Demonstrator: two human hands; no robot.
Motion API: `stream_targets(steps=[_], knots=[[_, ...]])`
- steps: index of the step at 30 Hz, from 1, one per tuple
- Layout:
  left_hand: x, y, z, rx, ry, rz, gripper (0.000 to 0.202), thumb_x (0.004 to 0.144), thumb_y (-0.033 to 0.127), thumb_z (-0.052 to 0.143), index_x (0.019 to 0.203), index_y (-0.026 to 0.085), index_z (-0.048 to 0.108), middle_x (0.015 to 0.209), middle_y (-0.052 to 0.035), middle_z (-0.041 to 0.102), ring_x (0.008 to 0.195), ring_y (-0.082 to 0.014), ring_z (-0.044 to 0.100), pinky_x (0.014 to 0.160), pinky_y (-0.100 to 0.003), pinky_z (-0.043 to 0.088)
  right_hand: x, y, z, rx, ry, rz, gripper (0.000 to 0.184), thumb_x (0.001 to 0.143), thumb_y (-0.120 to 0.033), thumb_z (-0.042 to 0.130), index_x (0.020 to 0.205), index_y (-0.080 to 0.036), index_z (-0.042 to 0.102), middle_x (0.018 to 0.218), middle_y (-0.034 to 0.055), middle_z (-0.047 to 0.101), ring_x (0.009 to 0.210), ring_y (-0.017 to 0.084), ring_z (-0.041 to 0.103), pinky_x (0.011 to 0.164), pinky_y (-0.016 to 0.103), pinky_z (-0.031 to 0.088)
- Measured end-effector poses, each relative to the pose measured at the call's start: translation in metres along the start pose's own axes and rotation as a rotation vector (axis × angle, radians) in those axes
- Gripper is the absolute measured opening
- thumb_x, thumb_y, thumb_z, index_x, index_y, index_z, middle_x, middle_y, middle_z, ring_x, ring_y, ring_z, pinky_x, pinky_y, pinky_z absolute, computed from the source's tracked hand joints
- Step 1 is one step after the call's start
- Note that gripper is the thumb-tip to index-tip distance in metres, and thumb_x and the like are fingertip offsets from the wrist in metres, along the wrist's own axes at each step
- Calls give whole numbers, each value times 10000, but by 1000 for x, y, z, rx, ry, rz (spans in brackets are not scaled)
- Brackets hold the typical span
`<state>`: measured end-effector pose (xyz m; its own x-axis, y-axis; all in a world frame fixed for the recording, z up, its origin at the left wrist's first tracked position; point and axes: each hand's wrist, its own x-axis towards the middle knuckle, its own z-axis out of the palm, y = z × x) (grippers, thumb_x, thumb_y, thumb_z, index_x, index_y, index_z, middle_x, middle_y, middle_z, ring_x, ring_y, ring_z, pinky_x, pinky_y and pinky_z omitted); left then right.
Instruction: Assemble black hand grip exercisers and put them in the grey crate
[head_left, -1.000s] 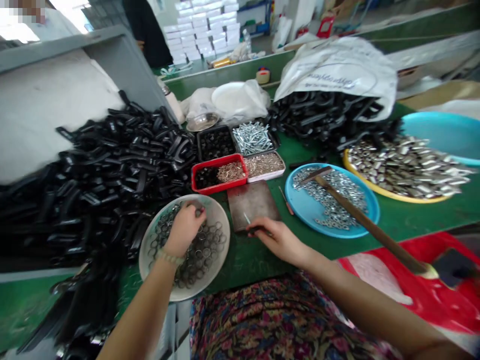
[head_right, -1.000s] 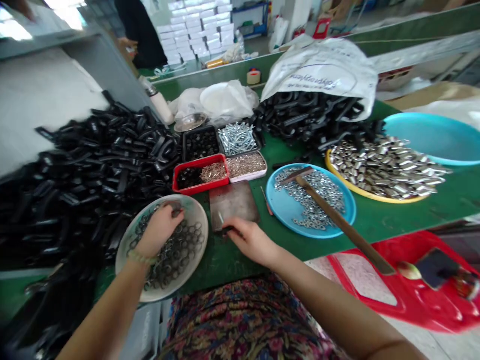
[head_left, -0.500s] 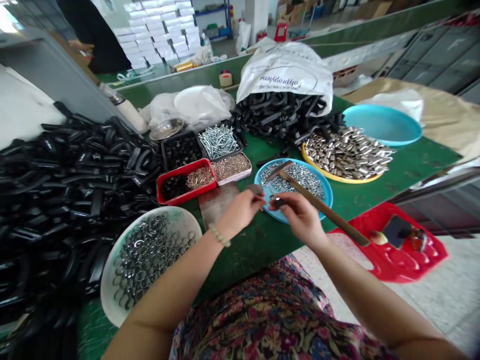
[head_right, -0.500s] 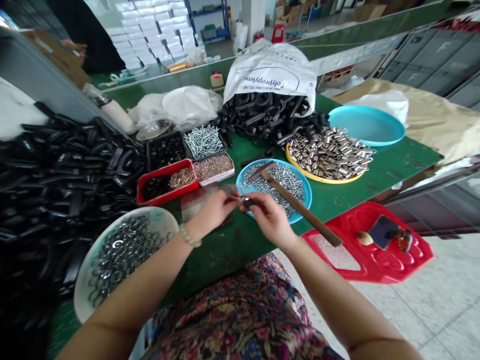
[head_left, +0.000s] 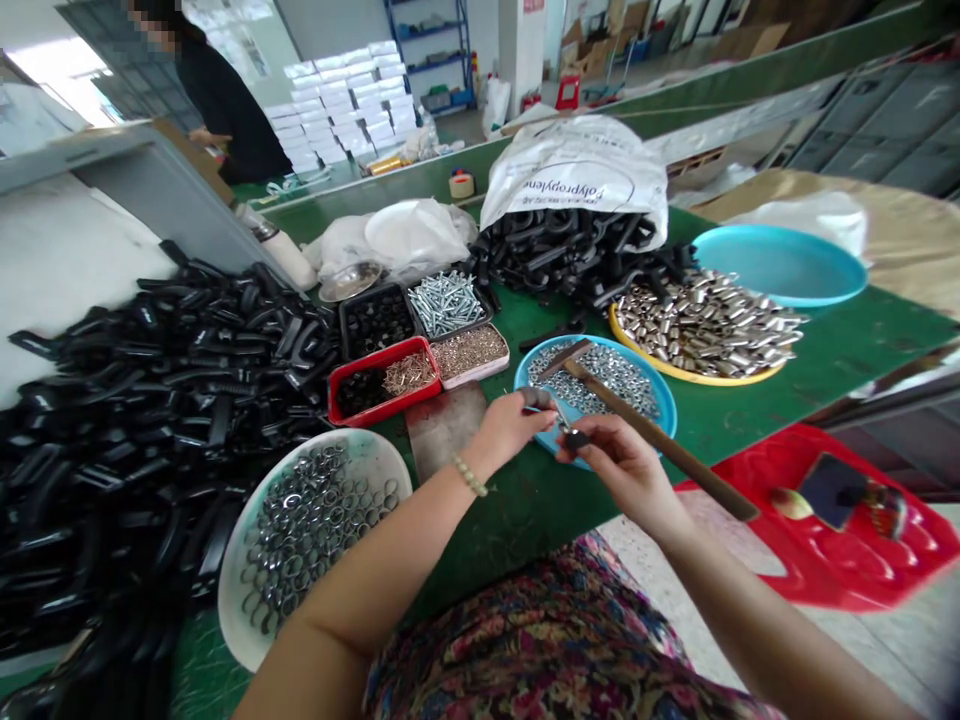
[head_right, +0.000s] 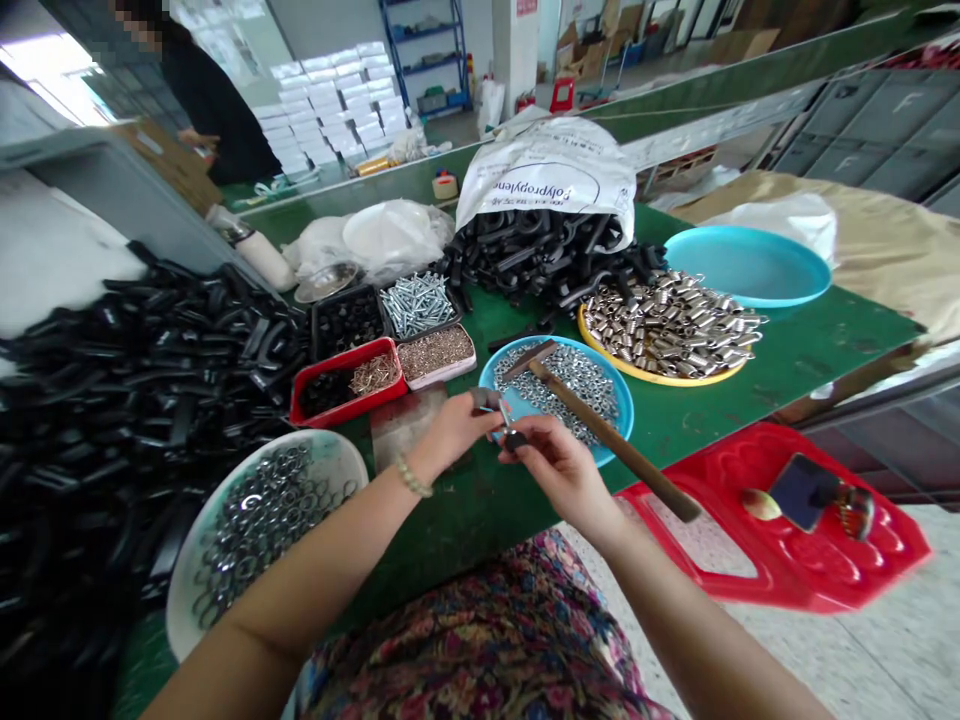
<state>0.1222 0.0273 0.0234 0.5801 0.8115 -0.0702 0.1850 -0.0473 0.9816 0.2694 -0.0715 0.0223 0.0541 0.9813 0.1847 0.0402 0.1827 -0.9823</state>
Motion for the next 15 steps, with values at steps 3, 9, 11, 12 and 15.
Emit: stream_targets(steps=[3,9,11,12,15], knots=[[-32,7,-21,-609,220,-241,111,753,175,668,838,125,616,830,-36,674,733,-110,639,771,-253,523,-2,2,20,24,-158,39,137,901,-290,523,1018,-220,540,863,30,654,769,153,679,725,304,559],[-83,5,-42,-899,294,-280,202,667,174,776,780,126,616,854,-43,697,800,-122,665,785,-228,533,5,-5,46,-15,-366,75,163,919,-270,475,1065,-224,529,921,24,640,801,141,665,755,288,546],[-92,0,-53,-828,240,-300,306,617,203,818,858,141,639,817,-15,688,748,-108,658,764,-233,529,9,-14,47,-141,-466,40,193,922,-253,453,1089,-225,546,937,33,650,814,148,658,761,290,538],[-95,-1,-60,-761,191,-330,355,600,223,830,897,142,654,793,-9,682,715,-99,649,746,-230,522,11,-20,47,-219,-533,5,212,918,-245,453,1099,-230,563,954,39,656,834,156,653,771,295,531],[-102,1,-80,-533,35,-417,375,596,288,827,899,111,692,740,-23,671,639,-90,617,699,-231,499,16,-31,52,-355,-688,-87,235,899,-259,487,1095,-253,616,1020,56,665,919,190,632,819,321,510]])
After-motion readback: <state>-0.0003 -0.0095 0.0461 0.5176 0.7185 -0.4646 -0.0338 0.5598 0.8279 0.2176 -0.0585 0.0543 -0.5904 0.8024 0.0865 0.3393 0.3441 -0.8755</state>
